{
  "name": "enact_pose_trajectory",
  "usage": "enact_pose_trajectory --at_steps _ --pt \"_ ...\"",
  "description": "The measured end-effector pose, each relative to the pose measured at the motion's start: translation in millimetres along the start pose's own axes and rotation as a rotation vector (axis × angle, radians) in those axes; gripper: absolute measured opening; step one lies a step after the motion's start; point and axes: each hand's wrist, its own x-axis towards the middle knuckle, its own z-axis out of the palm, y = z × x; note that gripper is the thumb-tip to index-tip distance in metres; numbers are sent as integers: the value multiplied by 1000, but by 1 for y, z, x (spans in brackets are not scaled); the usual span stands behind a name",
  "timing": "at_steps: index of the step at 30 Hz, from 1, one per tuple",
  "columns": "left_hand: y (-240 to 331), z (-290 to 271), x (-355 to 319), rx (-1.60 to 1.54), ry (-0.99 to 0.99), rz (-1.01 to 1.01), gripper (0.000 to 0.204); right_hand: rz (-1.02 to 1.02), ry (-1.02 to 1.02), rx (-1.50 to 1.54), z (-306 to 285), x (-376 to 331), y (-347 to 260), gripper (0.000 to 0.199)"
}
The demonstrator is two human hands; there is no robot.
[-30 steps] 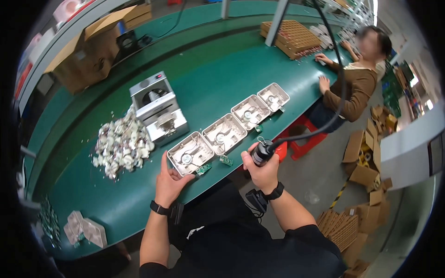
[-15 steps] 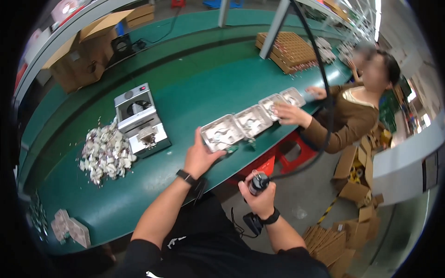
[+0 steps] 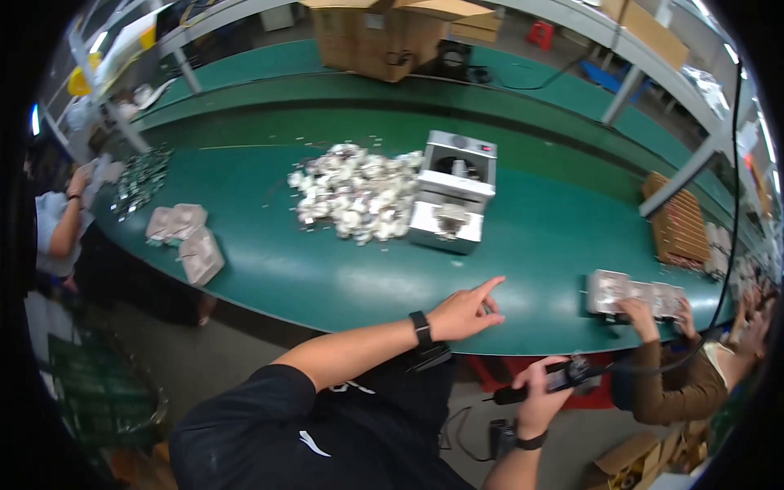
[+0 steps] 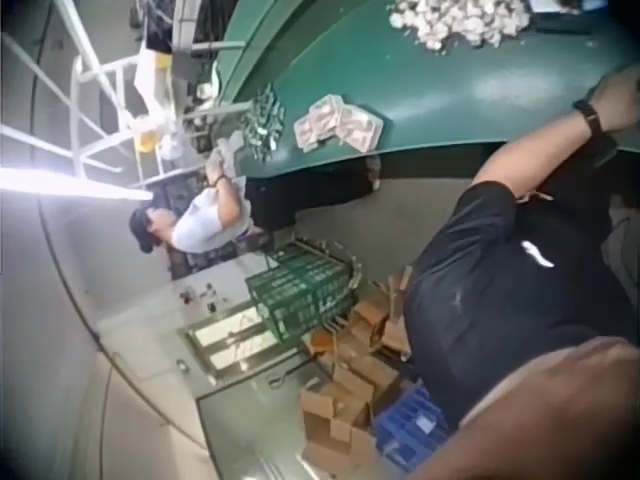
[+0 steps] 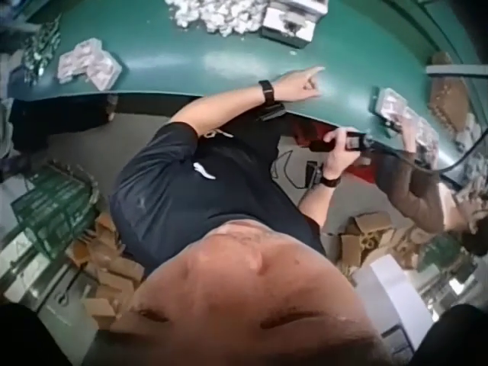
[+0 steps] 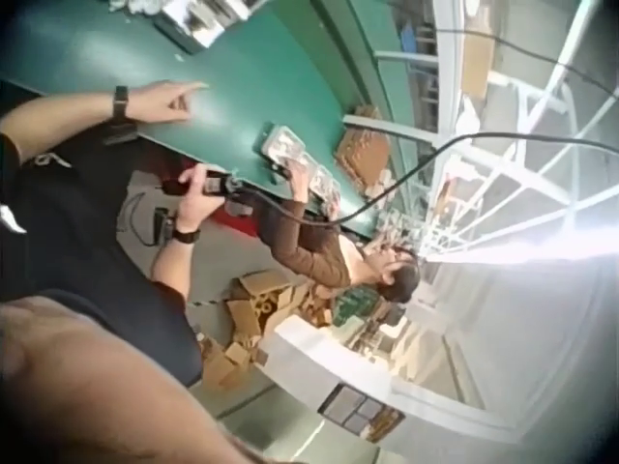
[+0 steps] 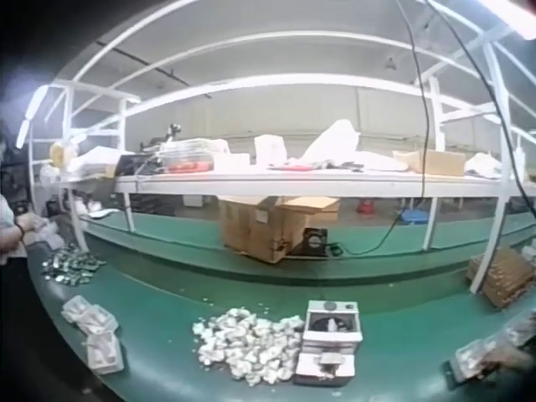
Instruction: Manually assemble electronic parts into plastic casings and secure them using an electric screwdriver.
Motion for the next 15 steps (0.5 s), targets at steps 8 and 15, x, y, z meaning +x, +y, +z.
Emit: enact_pose_trajectory --at_steps 8,15 --pt "17 -198 -217 453 749 -21 33 253 -154 187 67 145 -27 33" --pt "-34 -398 -353 1317 1078 -353 35 429 -237 123 115 262 20 49"
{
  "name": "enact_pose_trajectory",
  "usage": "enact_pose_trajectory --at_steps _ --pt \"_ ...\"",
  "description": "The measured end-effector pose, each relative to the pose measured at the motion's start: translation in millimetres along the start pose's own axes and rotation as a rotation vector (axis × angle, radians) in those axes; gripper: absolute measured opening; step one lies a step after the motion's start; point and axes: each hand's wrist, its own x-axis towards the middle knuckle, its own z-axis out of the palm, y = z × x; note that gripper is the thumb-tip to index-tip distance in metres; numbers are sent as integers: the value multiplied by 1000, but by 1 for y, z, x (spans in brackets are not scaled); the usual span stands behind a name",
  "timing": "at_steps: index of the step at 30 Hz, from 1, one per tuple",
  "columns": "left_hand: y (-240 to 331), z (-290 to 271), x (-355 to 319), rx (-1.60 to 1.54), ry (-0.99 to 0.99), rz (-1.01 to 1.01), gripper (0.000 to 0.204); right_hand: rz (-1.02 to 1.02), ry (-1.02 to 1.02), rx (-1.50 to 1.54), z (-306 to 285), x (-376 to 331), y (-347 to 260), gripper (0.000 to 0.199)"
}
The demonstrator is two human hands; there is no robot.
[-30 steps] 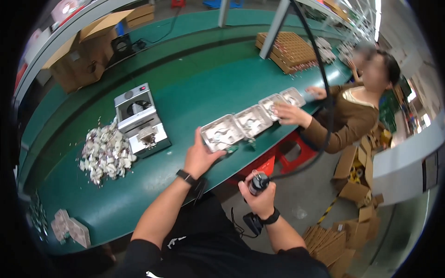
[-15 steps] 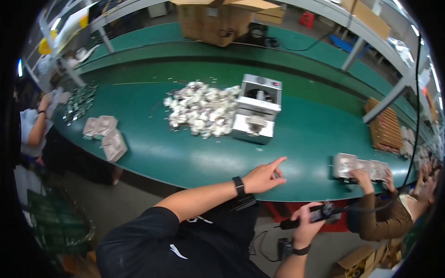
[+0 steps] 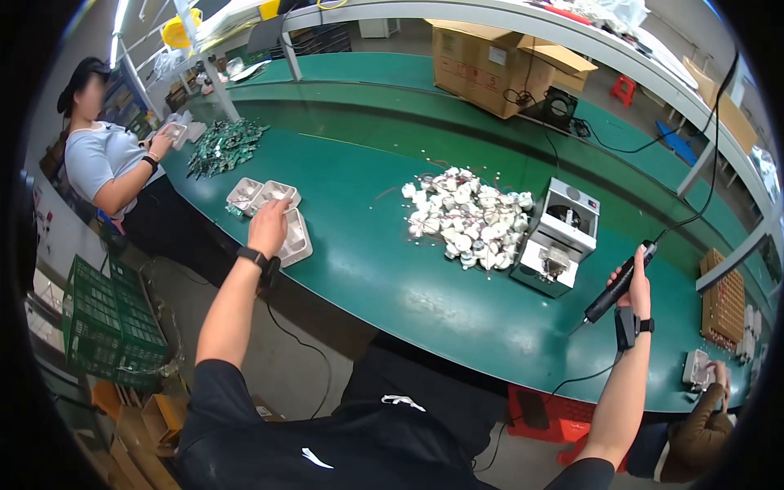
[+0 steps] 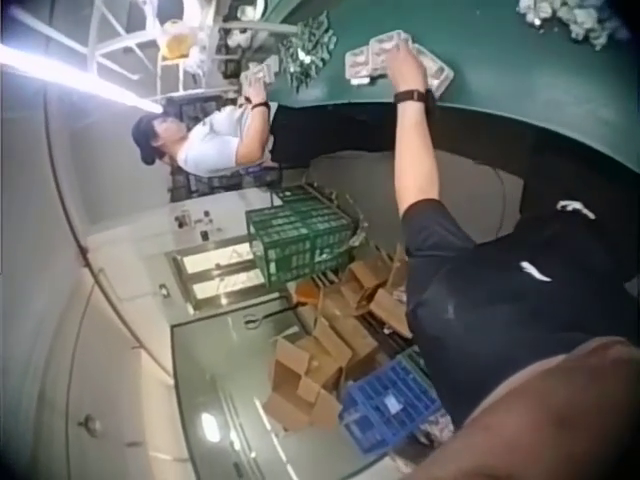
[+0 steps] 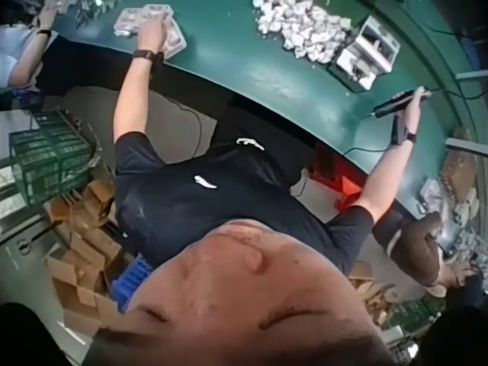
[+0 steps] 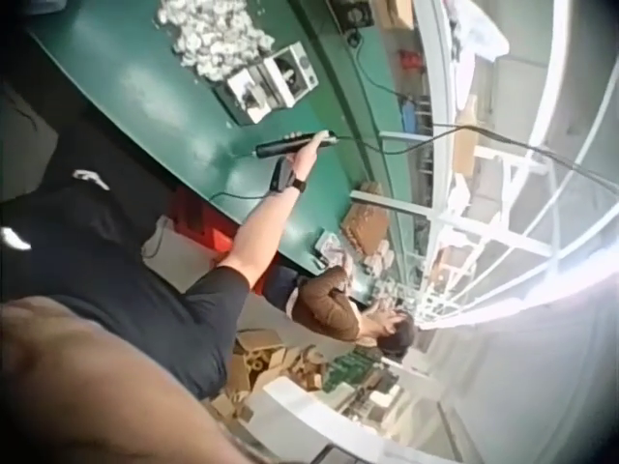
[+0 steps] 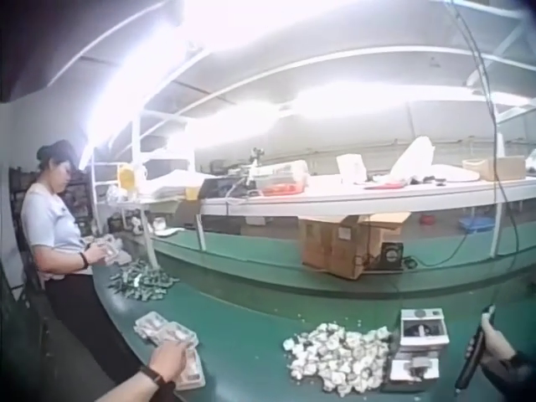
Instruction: Manually assemble electronic parts into plastic casings and secure them using an electric screwdriver.
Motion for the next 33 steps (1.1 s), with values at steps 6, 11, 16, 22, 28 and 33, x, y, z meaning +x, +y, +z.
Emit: enact_pose_trajectory --at_steps 6,11,16,22,28,33 --pt "-46 8 31 103 -432 12 33 65 92 -155 15 66 20 44" --pt "-69 23 29 129 -547 -56 35 -12 -94 -318 -18 98 52 41" --pt "-61 23 22 146 -507 -32 27 -140 4 -388 -36 72 78 42" --pt "-59 25 29 104 -391 -63 13 -508 287 -511 -59 24 107 42" --pt "-55 36 37 151 -471 -40 20 -771 456 -505 -14 -63 86 36" --pt "-43 37 48 130 -454 -70 30 -956 461 -630 25 -137 101 27"
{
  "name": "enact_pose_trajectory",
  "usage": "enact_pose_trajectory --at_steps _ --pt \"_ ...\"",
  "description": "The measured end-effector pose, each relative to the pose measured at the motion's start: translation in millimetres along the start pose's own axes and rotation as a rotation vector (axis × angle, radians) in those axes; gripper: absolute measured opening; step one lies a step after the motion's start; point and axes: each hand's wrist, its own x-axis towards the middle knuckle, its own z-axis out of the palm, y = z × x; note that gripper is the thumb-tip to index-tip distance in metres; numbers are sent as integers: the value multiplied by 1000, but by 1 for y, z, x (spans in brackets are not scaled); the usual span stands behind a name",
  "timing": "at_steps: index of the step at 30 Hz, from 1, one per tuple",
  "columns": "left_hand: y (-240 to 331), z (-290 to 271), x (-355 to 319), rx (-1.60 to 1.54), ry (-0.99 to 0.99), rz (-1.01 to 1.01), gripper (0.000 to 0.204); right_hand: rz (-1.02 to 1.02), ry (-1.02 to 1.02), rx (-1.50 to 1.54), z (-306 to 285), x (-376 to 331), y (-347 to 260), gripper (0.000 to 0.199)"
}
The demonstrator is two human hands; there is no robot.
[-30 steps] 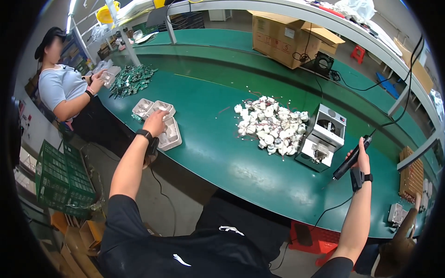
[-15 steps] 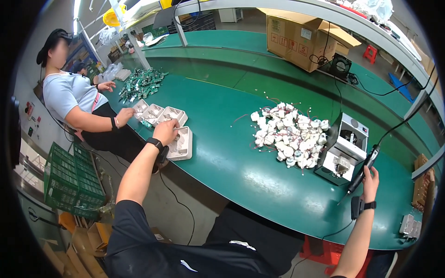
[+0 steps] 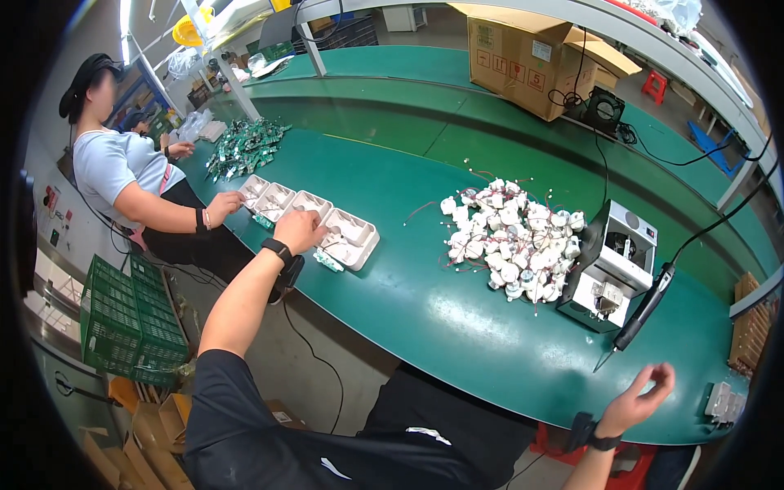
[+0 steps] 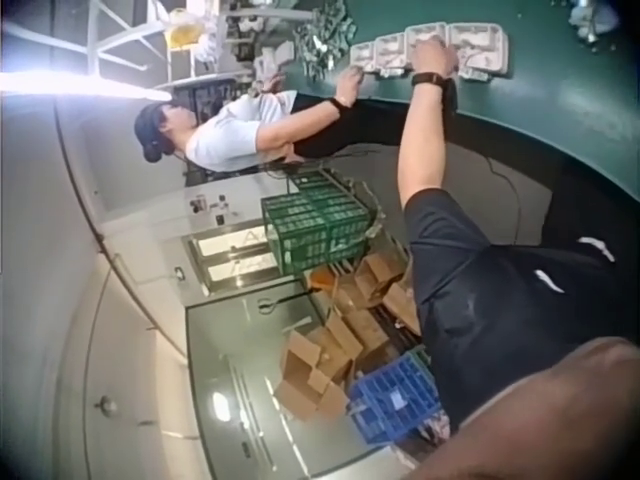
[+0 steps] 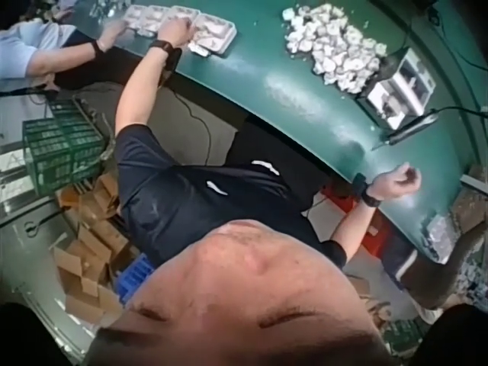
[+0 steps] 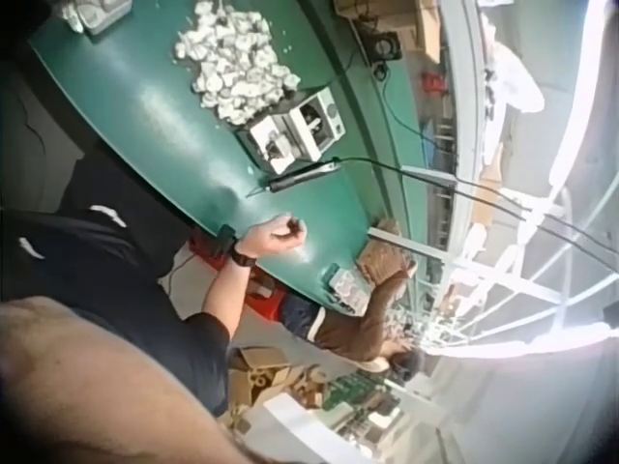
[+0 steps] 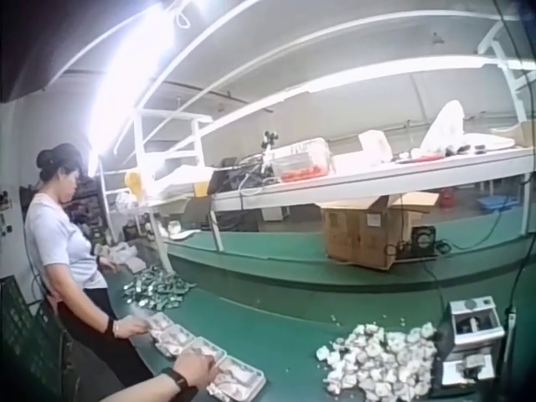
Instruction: Manually assemble electronic parts into plastic casings and secure them using an electric screwdriver.
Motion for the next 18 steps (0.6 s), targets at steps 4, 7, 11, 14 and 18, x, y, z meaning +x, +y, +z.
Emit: enact_pose_trajectory --at_steps 4,7,11,14,18 --pt "-38 -15 19 -353 6 15 38 -94 -211 3 4 -58 -41 20" --pt "-84 -14 43 -265 127 -136 50 35 -440 21 16 -87 -84 15" --pt "-137 11 67 68 150 -394 70 -6 -755 106 50 -112 -118 16" --pt "-175 34 64 -91 61 -503 73 -148 -890 191 75 -116 -138 20" --pt "-181 42 55 -116 53 -392 72 -124 -973 230 93 -121 -154 26"
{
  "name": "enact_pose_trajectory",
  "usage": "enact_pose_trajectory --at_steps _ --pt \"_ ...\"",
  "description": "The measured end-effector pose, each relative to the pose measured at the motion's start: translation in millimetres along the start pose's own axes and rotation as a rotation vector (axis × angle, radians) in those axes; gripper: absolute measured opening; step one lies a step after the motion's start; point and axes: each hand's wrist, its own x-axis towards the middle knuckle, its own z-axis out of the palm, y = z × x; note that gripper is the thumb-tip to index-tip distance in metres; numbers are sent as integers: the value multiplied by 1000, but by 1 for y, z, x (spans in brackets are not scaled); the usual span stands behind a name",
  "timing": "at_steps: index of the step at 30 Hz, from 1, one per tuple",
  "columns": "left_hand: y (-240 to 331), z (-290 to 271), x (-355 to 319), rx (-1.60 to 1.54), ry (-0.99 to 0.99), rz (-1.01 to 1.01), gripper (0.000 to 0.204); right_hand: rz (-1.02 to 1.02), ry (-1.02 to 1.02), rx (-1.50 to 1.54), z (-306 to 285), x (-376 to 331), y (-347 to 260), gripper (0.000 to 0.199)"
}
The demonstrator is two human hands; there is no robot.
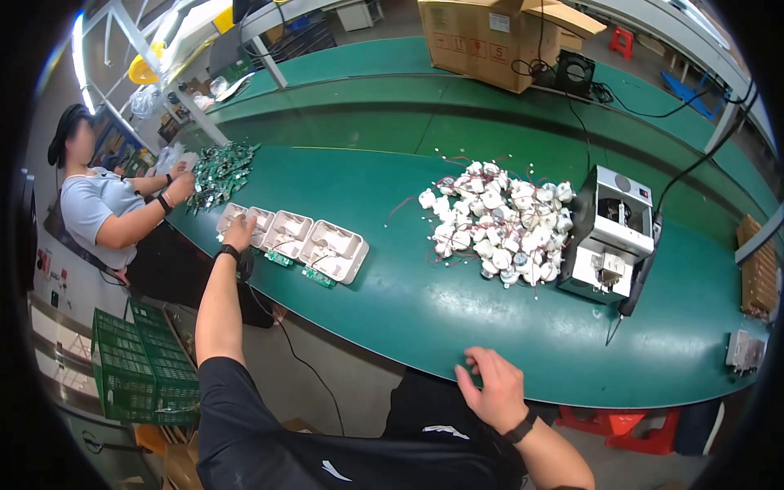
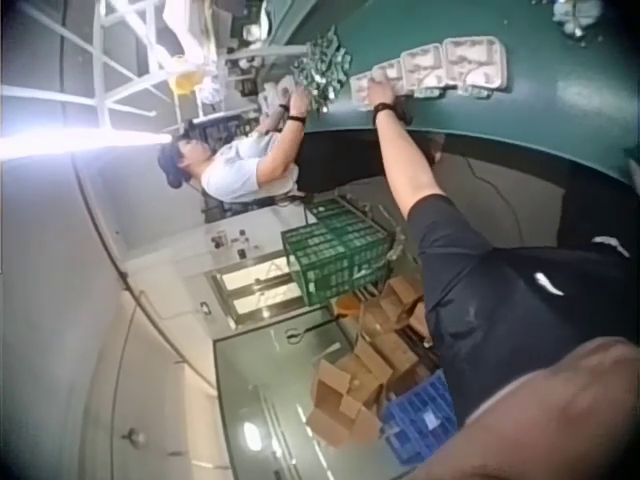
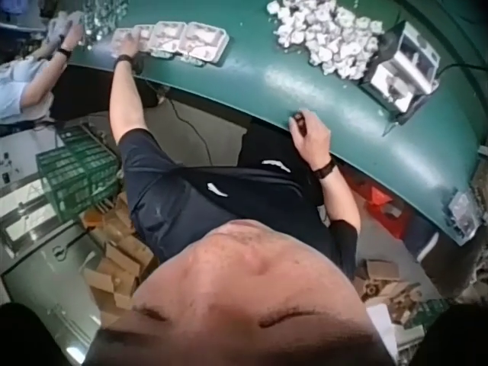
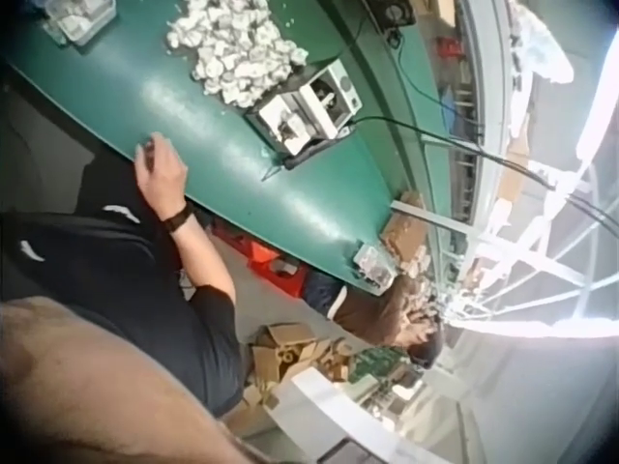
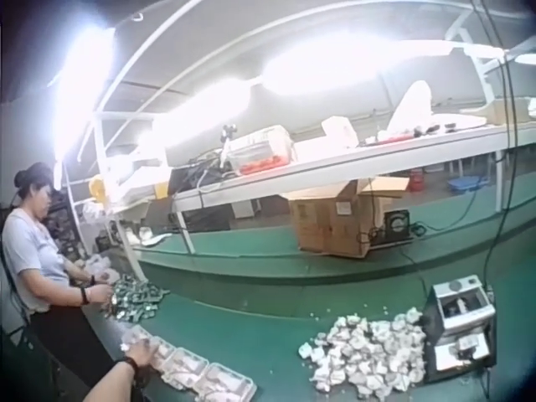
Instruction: Manually assemble electronic parts into plastic casings and secure them using an electric screwdriver.
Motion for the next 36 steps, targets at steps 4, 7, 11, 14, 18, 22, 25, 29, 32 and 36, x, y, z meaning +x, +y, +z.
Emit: enact_pose_trajectory --at_steps 4,7,11,14,18,22,25,29,32,36 --pt "17 -4 -34 -10 -21 103 68 107 -31 90 14 20 -4 37" --pt "46 -10 -71 -33 -31 209 62 180 -33 125 20 32 2 45" --pt "83 -20 -121 -67 -55 275 58 282 -22 170 17 38 12 44" --pt "125 -26 -159 -218 -132 292 52 333 46 188 1 29 23 44" --pt "179 -19 -203 -467 -241 381 48 418 189 106 -27 0 46 45" --pt "233 -14 -252 -536 -274 515 47 479 287 -42 -55 -35 66 43" --pt "271 -5 -288 -411 -158 630 53 527 518 35 -70 -58 107 38" --pt "288 13 -308 -391 54 723 50 623 607 156 -84 -64 124 34" --pt "286 15 -308 -314 20 733 51 607 588 68 -80 -63 150 34" --pt "293 25 -307 -240 38 804 52 594 566 -31 -88 -72 152 37"
